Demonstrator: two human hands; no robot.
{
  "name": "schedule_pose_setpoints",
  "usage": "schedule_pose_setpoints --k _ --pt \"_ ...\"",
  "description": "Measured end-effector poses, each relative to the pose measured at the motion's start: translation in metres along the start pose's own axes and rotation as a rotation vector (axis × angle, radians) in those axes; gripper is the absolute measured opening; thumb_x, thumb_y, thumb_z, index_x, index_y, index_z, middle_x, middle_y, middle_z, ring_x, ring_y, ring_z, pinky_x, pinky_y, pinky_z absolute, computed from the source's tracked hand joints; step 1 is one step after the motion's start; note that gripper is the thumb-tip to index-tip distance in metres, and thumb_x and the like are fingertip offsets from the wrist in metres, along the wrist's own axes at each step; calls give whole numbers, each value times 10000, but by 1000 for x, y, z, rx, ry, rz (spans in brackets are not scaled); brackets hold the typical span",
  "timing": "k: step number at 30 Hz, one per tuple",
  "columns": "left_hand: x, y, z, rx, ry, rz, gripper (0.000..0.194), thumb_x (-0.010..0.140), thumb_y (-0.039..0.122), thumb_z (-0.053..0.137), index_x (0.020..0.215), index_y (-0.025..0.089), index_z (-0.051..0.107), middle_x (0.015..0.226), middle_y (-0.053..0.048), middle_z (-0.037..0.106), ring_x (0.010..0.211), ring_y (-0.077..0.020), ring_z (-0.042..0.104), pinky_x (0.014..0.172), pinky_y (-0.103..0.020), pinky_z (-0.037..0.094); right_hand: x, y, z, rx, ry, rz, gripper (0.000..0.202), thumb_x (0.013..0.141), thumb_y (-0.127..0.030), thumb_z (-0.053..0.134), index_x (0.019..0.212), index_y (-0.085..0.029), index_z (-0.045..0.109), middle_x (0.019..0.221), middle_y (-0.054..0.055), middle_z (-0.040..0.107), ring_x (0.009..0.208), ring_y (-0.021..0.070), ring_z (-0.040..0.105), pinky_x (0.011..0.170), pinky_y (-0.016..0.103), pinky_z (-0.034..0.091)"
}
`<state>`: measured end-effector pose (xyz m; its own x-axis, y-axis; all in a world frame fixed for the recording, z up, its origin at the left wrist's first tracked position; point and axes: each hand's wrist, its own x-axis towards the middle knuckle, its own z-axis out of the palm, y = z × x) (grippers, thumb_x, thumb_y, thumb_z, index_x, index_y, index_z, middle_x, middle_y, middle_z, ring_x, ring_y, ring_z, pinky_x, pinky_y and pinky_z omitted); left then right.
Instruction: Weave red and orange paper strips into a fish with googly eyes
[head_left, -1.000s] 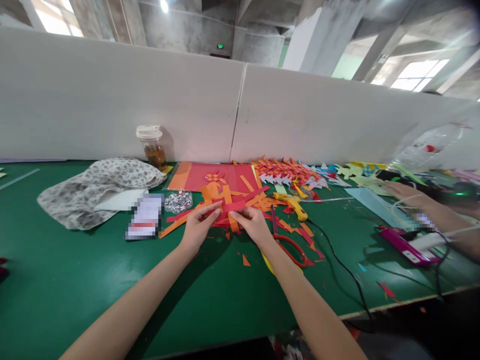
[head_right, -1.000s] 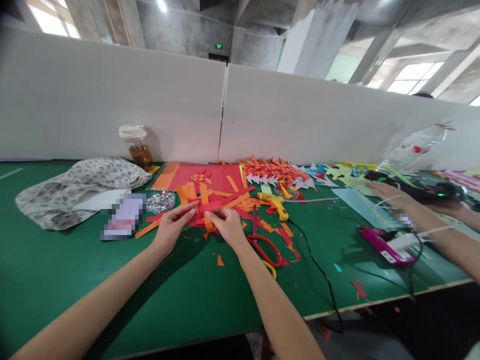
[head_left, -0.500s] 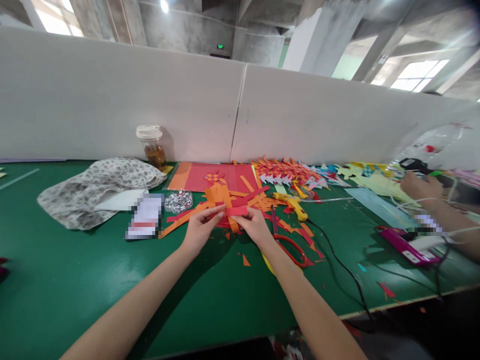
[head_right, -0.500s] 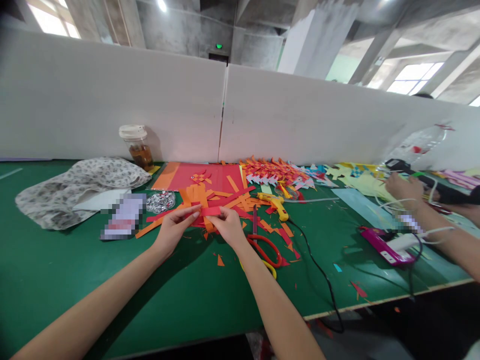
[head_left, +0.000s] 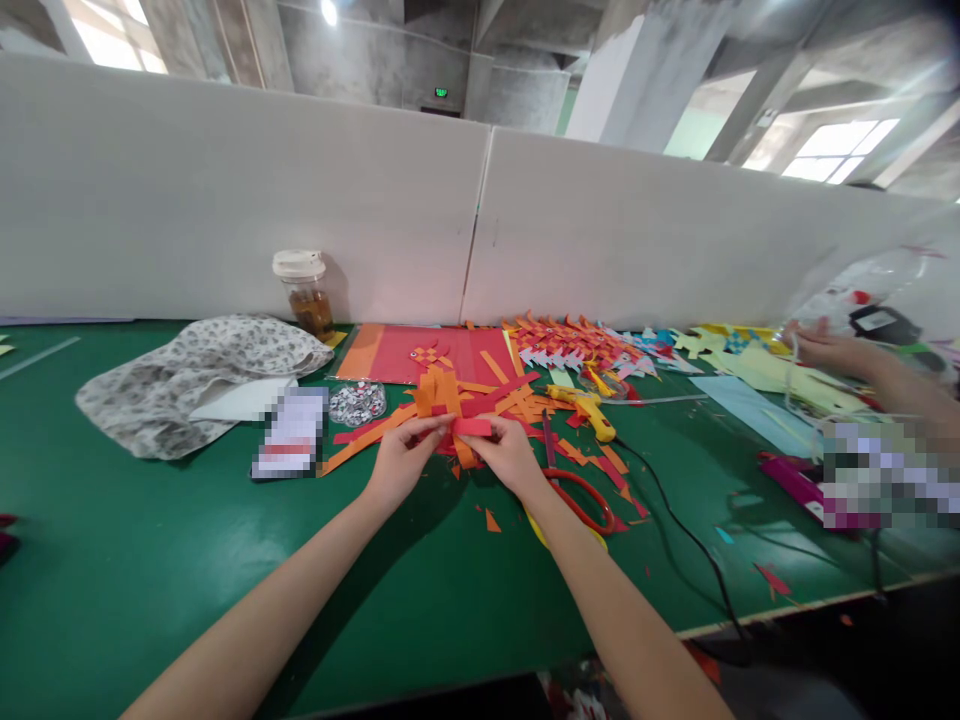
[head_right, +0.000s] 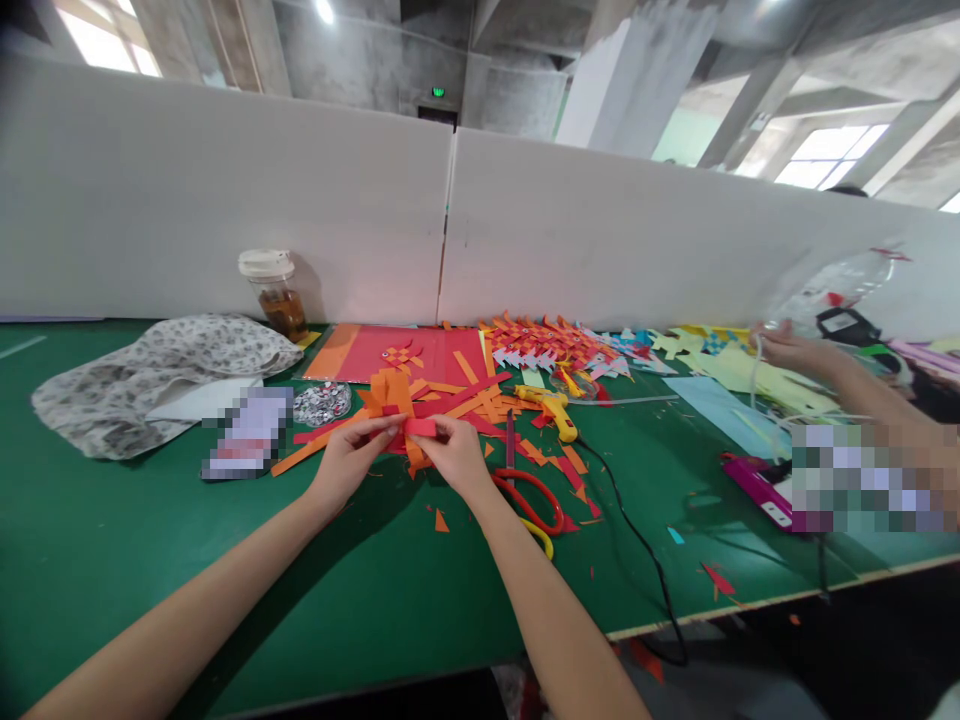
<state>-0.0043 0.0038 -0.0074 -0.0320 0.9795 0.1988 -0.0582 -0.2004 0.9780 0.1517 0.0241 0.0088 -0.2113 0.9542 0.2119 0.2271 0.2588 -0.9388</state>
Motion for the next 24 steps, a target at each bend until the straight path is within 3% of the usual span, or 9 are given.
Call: schedule_pose_setpoints --k 7,16,21,24 --pt "3 1 -1 -68 99 -8 328 732 357 656 1017 200 698 992 -55 699 854 -177 612 774 -280 489 -2 -3 0 41 41 61 288 695 -441 652 821 -185 613 521 -34 542 487 130 530 510 252 416" --pt "5 5 -4 -334 166 -98 386 688 298 703 1060 196 670 1128 -57 646 867 -138 613 796 -270 517 -4 -6 -1 32 66 13 265 722 -418 639 875 -208 584 505 -48 525 487 116 506 522 240 408" --pt "5 5 -4 -356 173 -78 385 692 269 699 1069 203 663 1191 -58 613 931 -154 613 825 -282 523 -2 -3 -2 -1 126 18 284 714 -480 632 758 -203 587 508 -34 542 475 117 503 500 239 396" --pt "4 6 -4 -366 171 -71 387 685 270 707 1064 207 665 1178 -56 619 909 -150 618 818 -286 527 0 0 -3 2 116 87 399 745 -562 557 614 -186 580 468 -12 543 423 108 470 461 238 370"
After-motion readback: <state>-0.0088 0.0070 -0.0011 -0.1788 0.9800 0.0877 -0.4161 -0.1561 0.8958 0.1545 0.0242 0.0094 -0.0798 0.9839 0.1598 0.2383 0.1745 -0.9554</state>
